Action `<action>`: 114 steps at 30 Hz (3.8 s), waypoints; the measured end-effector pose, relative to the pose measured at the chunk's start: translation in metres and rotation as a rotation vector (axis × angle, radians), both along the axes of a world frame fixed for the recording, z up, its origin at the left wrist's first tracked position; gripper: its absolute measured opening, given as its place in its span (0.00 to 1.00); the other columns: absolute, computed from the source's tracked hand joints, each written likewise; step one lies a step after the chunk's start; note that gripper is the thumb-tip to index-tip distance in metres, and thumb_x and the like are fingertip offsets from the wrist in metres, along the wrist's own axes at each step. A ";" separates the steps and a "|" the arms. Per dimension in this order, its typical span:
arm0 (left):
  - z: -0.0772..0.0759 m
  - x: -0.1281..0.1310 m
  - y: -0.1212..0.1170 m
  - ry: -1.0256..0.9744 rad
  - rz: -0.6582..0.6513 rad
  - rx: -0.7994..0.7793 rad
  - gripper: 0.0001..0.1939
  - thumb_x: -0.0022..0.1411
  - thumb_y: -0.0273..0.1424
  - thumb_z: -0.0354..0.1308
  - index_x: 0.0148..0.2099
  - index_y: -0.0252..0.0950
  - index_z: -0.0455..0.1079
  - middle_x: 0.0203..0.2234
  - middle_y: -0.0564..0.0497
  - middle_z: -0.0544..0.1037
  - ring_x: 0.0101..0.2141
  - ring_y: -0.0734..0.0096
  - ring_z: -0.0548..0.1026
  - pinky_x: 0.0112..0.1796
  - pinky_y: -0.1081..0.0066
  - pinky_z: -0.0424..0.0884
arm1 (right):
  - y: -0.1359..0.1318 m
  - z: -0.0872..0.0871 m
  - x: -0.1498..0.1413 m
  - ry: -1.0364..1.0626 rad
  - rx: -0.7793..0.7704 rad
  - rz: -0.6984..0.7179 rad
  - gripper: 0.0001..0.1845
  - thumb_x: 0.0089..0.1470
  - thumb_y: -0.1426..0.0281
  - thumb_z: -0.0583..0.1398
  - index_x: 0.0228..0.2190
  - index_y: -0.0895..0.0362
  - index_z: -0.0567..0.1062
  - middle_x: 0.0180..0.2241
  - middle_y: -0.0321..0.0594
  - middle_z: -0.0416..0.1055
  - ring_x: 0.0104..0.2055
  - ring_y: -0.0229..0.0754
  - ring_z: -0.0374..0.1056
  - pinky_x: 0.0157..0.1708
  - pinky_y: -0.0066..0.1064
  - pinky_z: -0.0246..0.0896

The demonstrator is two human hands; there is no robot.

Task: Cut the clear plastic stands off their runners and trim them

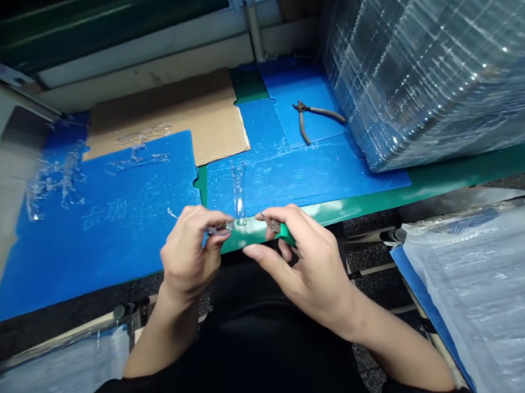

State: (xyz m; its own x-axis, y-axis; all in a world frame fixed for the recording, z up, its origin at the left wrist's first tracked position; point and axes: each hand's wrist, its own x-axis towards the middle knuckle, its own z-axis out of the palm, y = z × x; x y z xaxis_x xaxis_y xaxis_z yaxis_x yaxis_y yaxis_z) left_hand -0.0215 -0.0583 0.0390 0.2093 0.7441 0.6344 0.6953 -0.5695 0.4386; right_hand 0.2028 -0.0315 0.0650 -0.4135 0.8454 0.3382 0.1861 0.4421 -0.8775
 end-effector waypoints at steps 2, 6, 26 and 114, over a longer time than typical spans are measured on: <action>-0.004 -0.002 -0.002 -0.062 0.014 0.048 0.09 0.80 0.34 0.55 0.56 0.39 0.71 0.35 0.48 0.80 0.31 0.66 0.70 0.40 0.63 0.63 | -0.002 0.002 0.003 -0.080 0.004 0.044 0.09 0.76 0.69 0.59 0.53 0.56 0.75 0.42 0.39 0.76 0.41 0.39 0.74 0.43 0.31 0.68; -0.002 0.001 -0.003 -0.064 0.034 0.144 0.10 0.81 0.35 0.53 0.54 0.35 0.72 0.33 0.49 0.80 0.30 0.69 0.69 0.37 0.65 0.63 | -0.009 0.005 0.002 -0.168 0.098 0.082 0.13 0.76 0.76 0.54 0.55 0.57 0.75 0.45 0.41 0.77 0.46 0.40 0.74 0.46 0.31 0.67; 0.007 0.001 -0.006 0.200 0.068 0.277 0.05 0.78 0.27 0.58 0.50 0.32 0.75 0.28 0.50 0.80 0.28 0.69 0.73 0.38 0.64 0.65 | -0.015 0.015 0.014 -0.276 0.133 0.228 0.32 0.75 0.78 0.56 0.74 0.50 0.63 0.39 0.36 0.72 0.37 0.38 0.69 0.36 0.32 0.63; -0.040 0.339 -0.051 0.574 -1.729 0.320 0.09 0.77 0.26 0.57 0.49 0.33 0.79 0.37 0.49 0.83 0.40 0.66 0.81 0.55 0.58 0.78 | -0.207 -0.093 0.294 0.255 -0.802 -0.568 0.11 0.60 0.63 0.71 0.40 0.58 0.83 0.31 0.34 0.75 0.31 0.36 0.68 0.33 0.29 0.61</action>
